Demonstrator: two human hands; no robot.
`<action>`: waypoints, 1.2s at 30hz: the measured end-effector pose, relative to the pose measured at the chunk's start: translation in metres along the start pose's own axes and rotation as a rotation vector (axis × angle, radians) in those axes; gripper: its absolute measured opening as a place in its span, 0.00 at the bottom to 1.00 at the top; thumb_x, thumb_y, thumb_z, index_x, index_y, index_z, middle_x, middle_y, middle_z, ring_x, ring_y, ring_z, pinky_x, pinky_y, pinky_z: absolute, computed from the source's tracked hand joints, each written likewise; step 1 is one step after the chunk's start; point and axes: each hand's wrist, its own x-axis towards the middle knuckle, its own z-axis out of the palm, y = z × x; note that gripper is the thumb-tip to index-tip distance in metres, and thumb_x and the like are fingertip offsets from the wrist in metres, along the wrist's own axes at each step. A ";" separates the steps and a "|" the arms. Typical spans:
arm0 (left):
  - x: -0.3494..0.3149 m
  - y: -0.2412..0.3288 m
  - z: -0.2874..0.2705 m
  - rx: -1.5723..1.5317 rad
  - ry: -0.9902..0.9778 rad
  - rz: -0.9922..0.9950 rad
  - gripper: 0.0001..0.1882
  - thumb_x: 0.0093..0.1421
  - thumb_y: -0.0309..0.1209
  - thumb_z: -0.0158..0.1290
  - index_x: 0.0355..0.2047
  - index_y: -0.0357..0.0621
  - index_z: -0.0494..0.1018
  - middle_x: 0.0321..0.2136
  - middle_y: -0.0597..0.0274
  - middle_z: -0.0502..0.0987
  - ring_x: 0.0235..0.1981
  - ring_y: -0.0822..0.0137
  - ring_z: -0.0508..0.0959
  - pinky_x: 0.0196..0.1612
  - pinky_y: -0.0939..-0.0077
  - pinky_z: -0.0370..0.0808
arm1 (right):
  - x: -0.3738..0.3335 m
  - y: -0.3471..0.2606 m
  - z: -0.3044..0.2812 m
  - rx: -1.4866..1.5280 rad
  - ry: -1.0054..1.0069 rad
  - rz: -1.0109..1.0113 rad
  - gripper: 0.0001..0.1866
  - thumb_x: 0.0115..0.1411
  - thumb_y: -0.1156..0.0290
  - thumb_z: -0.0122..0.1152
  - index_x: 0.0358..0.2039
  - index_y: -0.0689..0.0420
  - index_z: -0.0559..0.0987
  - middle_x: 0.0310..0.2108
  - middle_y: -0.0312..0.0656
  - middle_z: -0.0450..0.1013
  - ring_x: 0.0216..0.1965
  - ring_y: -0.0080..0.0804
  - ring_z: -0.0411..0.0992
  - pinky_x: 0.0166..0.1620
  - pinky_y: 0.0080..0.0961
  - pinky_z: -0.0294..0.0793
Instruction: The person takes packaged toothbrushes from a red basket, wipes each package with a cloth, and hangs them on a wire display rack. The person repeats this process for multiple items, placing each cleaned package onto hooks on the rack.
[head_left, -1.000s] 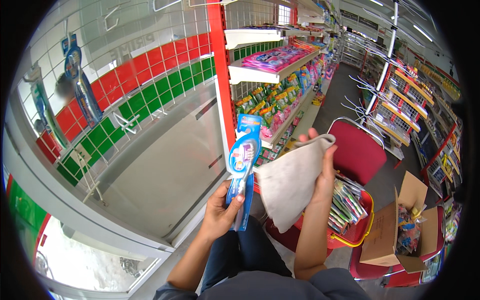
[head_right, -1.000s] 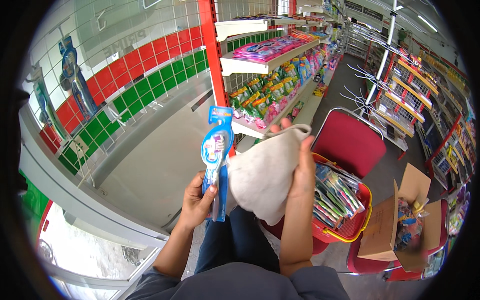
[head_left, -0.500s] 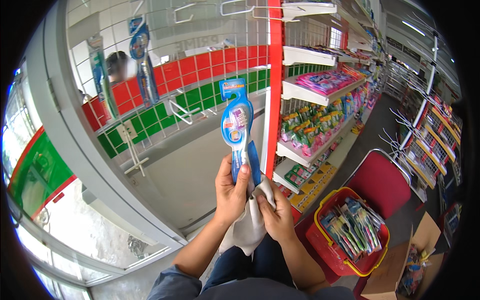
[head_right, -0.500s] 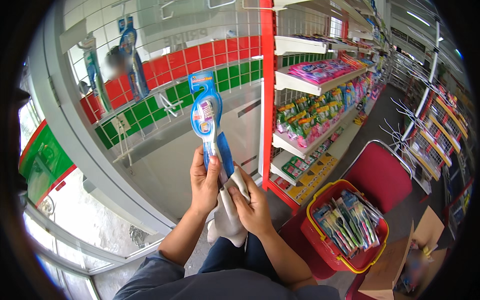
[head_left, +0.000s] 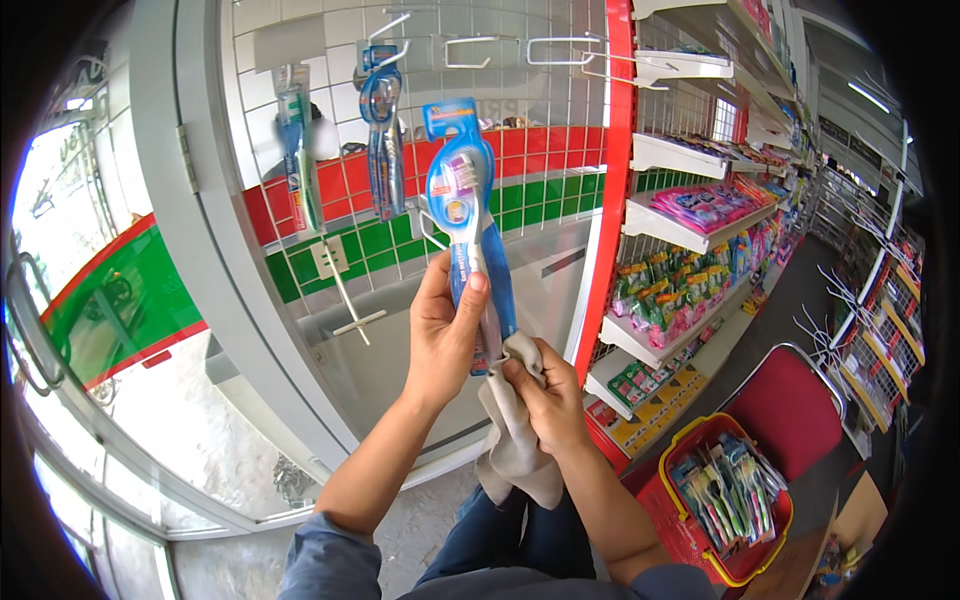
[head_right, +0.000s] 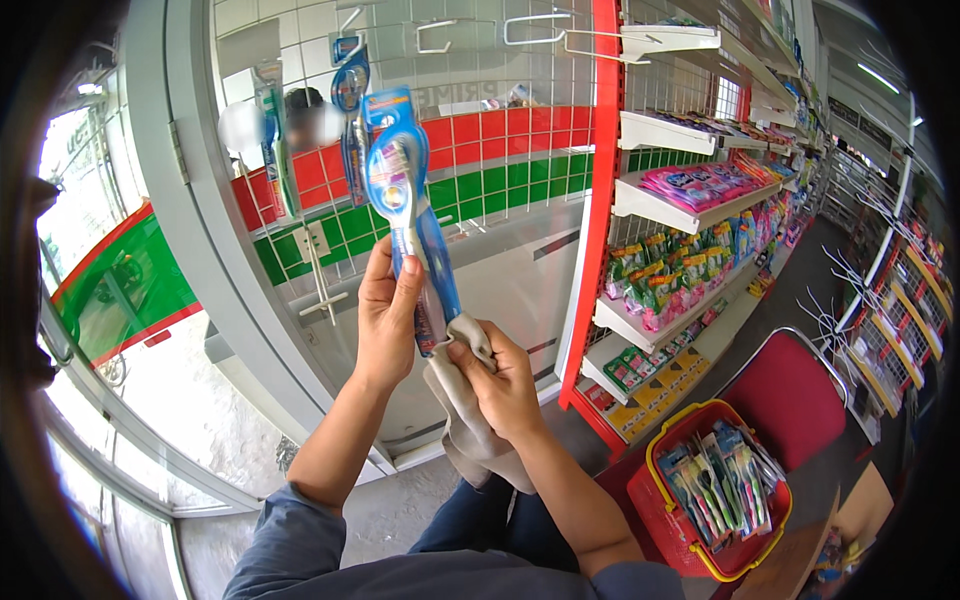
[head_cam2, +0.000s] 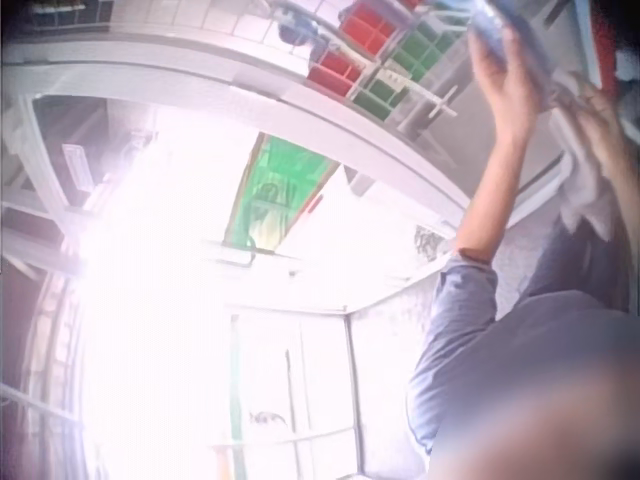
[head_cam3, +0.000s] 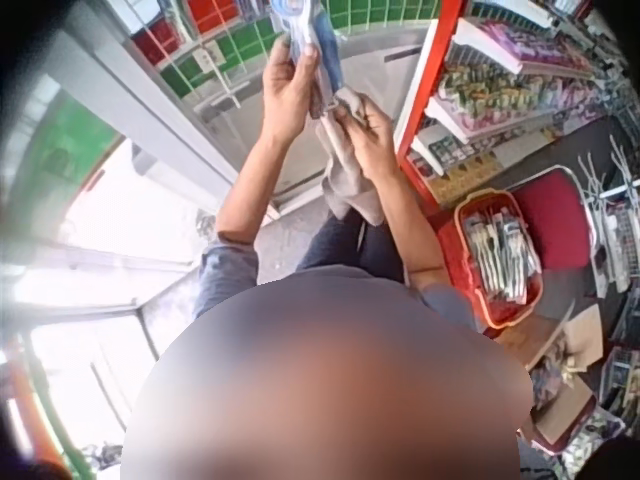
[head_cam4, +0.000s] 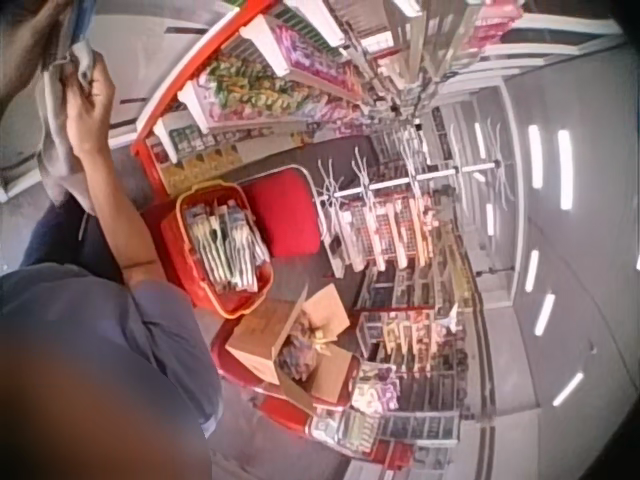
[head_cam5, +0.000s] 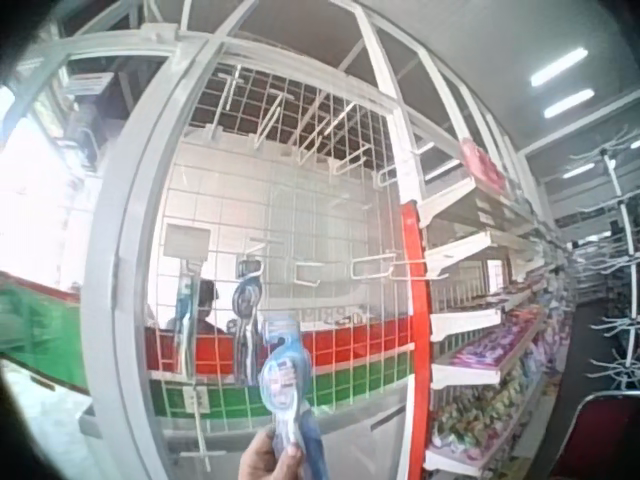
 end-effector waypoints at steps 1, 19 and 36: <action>0.000 0.000 -0.003 0.015 -0.002 -0.022 0.16 0.69 0.36 0.51 0.52 0.40 0.68 0.34 0.72 0.71 0.35 0.82 0.67 0.41 0.86 0.66 | 0.000 0.003 0.001 0.023 0.011 0.017 0.07 0.68 0.73 0.56 0.43 0.60 0.77 0.32 0.30 0.74 0.33 0.12 0.69 0.37 0.13 0.70; -0.028 -0.020 -0.012 -0.139 0.028 -0.012 0.17 0.72 0.36 0.42 0.58 0.46 0.60 0.37 0.62 0.77 0.38 0.71 0.80 0.44 0.72 0.77 | -0.003 -0.015 -0.048 -0.206 0.121 0.089 0.17 0.70 0.63 0.52 0.51 0.61 0.78 0.44 0.36 0.78 0.44 0.18 0.73 0.49 0.18 0.71; -0.082 -0.046 0.000 0.519 -0.355 0.002 0.15 0.64 0.28 0.55 0.50 0.39 0.72 0.32 0.56 0.72 0.32 0.63 0.77 0.35 0.72 0.73 | 0.015 -0.085 -0.059 -0.146 0.067 0.029 0.12 0.62 0.73 0.64 0.44 0.63 0.78 0.36 0.36 0.77 0.36 0.17 0.75 0.39 0.16 0.76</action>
